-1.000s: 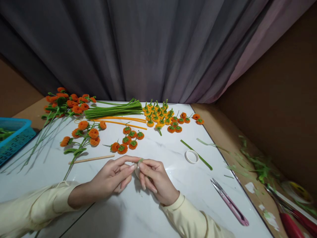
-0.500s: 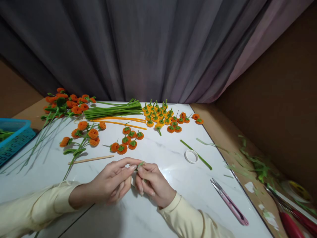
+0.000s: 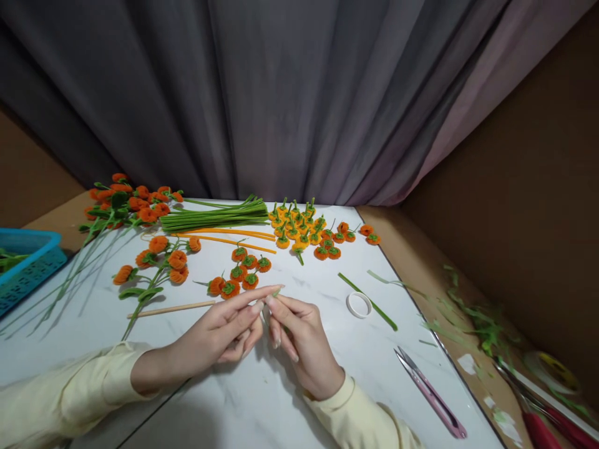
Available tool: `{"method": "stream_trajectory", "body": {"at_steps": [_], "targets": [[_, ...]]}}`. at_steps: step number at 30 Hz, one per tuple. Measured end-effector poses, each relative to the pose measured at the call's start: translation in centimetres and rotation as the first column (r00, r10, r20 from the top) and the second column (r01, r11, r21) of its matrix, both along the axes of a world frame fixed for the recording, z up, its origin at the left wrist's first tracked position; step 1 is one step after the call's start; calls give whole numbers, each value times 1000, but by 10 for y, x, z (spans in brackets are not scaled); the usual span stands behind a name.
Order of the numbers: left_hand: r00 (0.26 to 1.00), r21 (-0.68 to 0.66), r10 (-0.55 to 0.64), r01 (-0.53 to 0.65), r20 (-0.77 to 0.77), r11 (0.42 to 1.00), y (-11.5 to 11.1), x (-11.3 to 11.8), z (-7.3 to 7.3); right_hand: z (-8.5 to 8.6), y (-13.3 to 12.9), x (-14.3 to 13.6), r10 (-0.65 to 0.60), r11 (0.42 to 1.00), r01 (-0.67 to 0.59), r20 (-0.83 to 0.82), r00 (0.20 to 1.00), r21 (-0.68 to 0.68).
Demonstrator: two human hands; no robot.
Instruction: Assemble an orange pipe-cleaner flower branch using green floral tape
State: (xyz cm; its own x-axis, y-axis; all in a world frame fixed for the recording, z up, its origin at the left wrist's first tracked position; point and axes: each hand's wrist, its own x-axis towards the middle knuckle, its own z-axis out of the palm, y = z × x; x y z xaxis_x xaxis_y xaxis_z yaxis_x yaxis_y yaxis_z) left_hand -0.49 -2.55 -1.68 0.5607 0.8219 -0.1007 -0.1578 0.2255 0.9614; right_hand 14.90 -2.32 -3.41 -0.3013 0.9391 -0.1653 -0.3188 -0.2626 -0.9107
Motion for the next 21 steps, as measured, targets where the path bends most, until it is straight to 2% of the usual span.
{"method": "stream_trajectory", "body": {"at_steps": [2, 3, 4, 6, 8, 9, 10, 11, 13, 17, 21], "targets": [[991, 196, 91, -71, -95, 978, 0, -1, 1, 6, 3, 2, -26, 999, 24, 35, 999, 48], [976, 330, 154, -95, -157, 939, 1, -2, 2, 10, 5, 3, -39, 997, 34, 55, 998, 74], [950, 470, 229, -106, -213, 876, 1, -4, 3, 13, 7, 4, -53, 994, 45, 76, 996, 100], [886, 707, 375, -79, -274, 703, 1, -9, 6, 19, 10, 6, -85, 987, 66, 125, 989, 145], [837, 836, 473, -36, -274, 547, 0, -12, 10, 23, 11, 5, -105, 982, 77, 157, 982, 173], [821, 868, 507, -28, -263, 496, 0, -13, 12, 25, 12, 4, -106, 981, 78, 155, 982, 177], [812, 882, 526, -29, -253, 470, -1, -13, 14, 27, 12, 3, -102, 982, 77, 138, 985, 171], [810, 885, 534, -40, -243, 464, -1, -13, 16, 28, 13, 1, -90, 985, 73, 104, 991, 157], [821, 865, 526, -82, -222, 495, -2, -12, 18, 29, 13, -4, -49, 993, 50, -9, 999, 109], [882, 767, 441, -168, -163, 619, -2, -11, 17, 28, 16, -15, 98, 995, -90, -262, 960, 44], [943, 645, 330, -225, -46, 730, -2, -9, 13, 29, 19, -23, 176, 984, -167, -370, 912, 58]]}}
